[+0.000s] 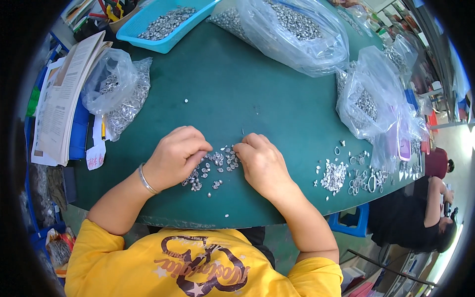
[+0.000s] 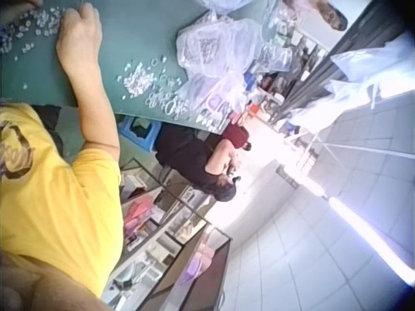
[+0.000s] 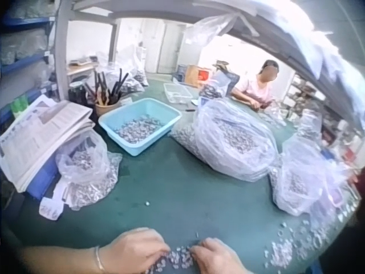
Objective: The person picks up and organizes small metallic rings and components by hand on a green workbench, occasionally gathering them into a small pile.
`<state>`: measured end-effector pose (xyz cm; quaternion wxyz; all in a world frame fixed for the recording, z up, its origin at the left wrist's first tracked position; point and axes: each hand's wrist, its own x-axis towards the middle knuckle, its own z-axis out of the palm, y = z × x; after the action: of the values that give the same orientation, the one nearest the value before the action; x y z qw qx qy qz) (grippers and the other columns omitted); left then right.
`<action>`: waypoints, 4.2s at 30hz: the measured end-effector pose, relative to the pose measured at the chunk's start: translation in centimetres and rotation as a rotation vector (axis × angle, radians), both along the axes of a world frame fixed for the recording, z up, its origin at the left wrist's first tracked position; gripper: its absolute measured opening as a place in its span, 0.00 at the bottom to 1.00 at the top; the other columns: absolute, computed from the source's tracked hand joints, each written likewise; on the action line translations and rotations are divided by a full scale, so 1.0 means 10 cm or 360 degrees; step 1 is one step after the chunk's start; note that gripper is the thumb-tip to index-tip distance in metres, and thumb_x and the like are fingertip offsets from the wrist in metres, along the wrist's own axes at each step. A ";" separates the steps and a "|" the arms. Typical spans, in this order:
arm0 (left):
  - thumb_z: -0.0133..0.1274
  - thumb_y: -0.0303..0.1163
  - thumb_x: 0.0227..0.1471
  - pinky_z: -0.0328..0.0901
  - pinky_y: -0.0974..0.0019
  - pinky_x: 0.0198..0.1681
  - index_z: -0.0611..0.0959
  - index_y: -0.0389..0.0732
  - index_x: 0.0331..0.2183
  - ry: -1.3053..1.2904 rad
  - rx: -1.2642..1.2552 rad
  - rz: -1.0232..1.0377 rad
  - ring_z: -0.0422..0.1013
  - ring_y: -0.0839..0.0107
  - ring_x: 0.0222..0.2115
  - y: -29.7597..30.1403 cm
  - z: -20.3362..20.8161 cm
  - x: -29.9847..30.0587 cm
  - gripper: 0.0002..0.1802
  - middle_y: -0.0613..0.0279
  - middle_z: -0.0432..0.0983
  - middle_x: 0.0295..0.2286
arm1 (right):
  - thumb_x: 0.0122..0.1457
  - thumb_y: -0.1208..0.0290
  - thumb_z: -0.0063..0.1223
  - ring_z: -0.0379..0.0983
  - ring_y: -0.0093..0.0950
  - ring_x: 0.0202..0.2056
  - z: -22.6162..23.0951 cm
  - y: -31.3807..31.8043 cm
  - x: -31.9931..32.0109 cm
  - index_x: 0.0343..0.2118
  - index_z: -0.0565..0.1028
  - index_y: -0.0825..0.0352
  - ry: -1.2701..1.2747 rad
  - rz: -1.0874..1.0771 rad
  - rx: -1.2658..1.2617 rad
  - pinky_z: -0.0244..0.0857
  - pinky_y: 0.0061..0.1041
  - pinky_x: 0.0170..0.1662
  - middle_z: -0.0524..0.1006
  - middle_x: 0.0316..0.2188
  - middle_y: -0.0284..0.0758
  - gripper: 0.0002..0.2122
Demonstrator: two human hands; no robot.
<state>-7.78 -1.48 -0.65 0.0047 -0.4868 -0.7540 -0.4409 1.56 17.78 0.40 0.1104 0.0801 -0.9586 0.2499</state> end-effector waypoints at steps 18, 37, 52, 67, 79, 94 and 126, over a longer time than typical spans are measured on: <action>0.48 0.22 0.39 0.59 0.64 0.31 0.78 0.40 0.23 0.0318 -0.0287 -0.0075 0.65 0.65 0.27 0.41 -0.09 0.11 0.05 0.62 0.66 0.23 | 0.56 0.78 0.48 0.72 0.23 0.24 -0.12 0.34 0.19 0.33 0.71 0.72 -0.0961 -0.0344 -0.2704 0.69 0.19 0.26 0.75 0.25 0.37 0.04; 0.53 0.20 0.44 0.67 0.70 0.30 0.78 0.35 0.25 -0.0795 -0.0020 -0.0145 0.72 0.68 0.26 0.41 0.01 0.06 0.02 0.59 0.75 0.26 | 0.55 0.78 0.49 0.74 0.27 0.26 -0.18 0.37 0.22 0.34 0.71 0.69 -0.0845 -0.0151 -0.2879 0.72 0.23 0.28 0.76 0.27 0.39 0.05; 0.52 0.19 0.46 0.65 0.77 0.29 0.78 0.35 0.27 -0.1251 0.0136 0.0099 0.69 0.80 0.25 0.25 0.00 0.07 0.02 0.64 0.73 0.26 | 0.53 0.81 0.47 0.73 0.27 0.25 -0.16 0.37 0.16 0.34 0.70 0.69 -0.0686 -0.0075 -0.2980 0.72 0.24 0.28 0.75 0.25 0.38 0.05; 0.53 0.23 0.39 0.61 0.61 0.30 0.77 0.38 0.21 0.0342 -0.0403 -0.0114 0.66 0.61 0.26 0.52 -0.02 0.15 0.01 0.59 0.67 0.21 | 0.49 0.77 0.53 0.69 0.38 0.27 -0.07 0.14 0.10 0.26 0.75 0.66 -0.0104 -0.0183 -0.0289 0.66 0.32 0.30 0.69 0.24 0.37 0.02; 0.50 0.26 0.52 0.70 0.74 0.34 0.76 0.34 0.34 -0.2656 0.0235 -0.0264 0.73 0.73 0.30 0.28 0.08 -0.04 0.07 0.56 0.75 0.31 | 0.46 0.82 0.54 0.68 0.33 0.25 -0.03 0.24 0.19 0.26 0.72 0.70 -0.0162 -0.0198 -0.0516 0.63 0.26 0.28 0.69 0.23 0.37 0.04; 0.53 0.25 0.46 0.60 0.76 0.21 0.78 0.37 0.30 -0.2121 0.0053 -0.0185 0.63 0.78 0.19 0.25 0.09 -0.13 0.06 0.66 0.68 0.21 | 0.49 0.76 0.54 0.67 0.24 0.18 0.06 0.26 0.19 0.26 0.74 0.68 -0.0505 -0.0108 -0.0917 0.62 0.20 0.23 0.72 0.20 0.34 0.03; 0.56 0.19 0.38 0.65 0.65 0.28 0.78 0.36 0.29 -0.0052 -0.0386 -0.0163 0.68 0.60 0.25 0.40 -0.04 0.08 0.09 0.56 0.67 0.24 | 0.47 0.73 0.56 0.72 0.37 0.28 0.01 0.15 0.23 0.26 0.76 0.66 -0.0343 0.0087 -0.0476 0.67 0.31 0.31 0.76 0.24 0.38 0.04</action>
<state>-7.02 2.47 -1.01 -0.0889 -0.5144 -0.7759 -0.3541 3.86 19.31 0.50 0.0110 0.0615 -0.9145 0.3998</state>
